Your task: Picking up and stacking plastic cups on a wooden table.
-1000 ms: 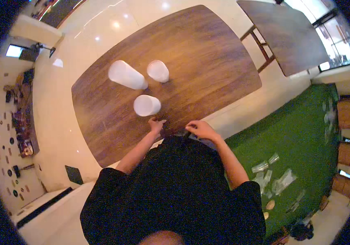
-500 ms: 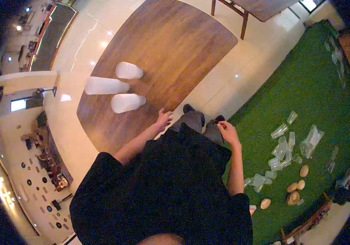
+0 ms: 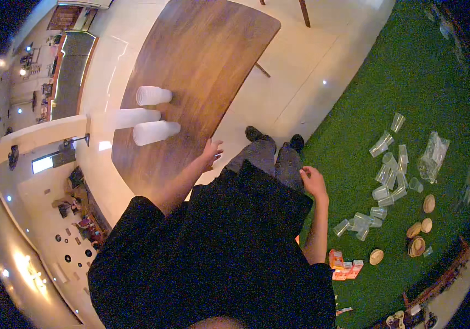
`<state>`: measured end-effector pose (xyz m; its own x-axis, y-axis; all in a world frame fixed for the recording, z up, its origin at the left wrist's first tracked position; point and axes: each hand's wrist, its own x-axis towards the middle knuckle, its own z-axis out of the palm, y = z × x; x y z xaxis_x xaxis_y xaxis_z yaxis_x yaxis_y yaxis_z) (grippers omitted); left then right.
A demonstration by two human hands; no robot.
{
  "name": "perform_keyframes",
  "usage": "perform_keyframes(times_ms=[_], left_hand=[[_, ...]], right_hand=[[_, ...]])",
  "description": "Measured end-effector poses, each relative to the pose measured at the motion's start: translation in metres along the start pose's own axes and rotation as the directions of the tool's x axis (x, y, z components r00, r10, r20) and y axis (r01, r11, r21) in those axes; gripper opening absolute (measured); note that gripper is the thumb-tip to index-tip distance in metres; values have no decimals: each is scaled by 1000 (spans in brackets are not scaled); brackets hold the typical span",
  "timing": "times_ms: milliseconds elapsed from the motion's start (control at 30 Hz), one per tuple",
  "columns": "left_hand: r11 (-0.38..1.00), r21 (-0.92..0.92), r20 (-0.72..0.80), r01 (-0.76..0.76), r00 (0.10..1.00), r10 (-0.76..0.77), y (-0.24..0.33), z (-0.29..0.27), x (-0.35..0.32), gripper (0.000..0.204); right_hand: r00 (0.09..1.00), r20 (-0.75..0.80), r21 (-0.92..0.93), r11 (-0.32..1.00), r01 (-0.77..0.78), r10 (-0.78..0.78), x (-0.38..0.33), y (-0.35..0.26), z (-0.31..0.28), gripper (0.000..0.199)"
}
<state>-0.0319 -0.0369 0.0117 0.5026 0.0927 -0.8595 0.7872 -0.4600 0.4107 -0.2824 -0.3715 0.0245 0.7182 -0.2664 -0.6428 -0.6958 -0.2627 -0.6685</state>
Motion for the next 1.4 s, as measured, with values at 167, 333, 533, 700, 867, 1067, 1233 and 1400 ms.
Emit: perform_keyframes(times_ms=[167,333,533,700,867,1067,1233,1400], left_hand=[[997,37,57,63,996,-65,17,32,-27,90],[995,-97,-26,-20,1000,18,3,30,-18,93],[998,-58,87,-30,996,35,23,50,-7,88],[984,134,372,-121,926,63,56,63,34,59],[849,484,546,-213,831,-102,97,89,80,53],[458,756,639,-468,679,-362,157,155,86,62],[201,822,551,-533,655,-516,175,200,68,68],[17,797,489,-604,628,-606,181,222,69,68]], right_hand=[[998,-53,18,1000,17,-16,-2,32,-18,38],[997,-40,10,997,73,-73,18,18,-34,39],[994,-101,19,999,44,-42,31,28,-39,40],[985,-173,77,997,25,-12,25,29,-26,39],[949,-202,234,953,-193,242,15,48,12,39],[678,-271,730,605,-318,683,-20,87,121,39],[505,-302,786,511,-349,809,-56,87,254,32],[609,-99,895,338,-290,787,-56,55,304,30]])
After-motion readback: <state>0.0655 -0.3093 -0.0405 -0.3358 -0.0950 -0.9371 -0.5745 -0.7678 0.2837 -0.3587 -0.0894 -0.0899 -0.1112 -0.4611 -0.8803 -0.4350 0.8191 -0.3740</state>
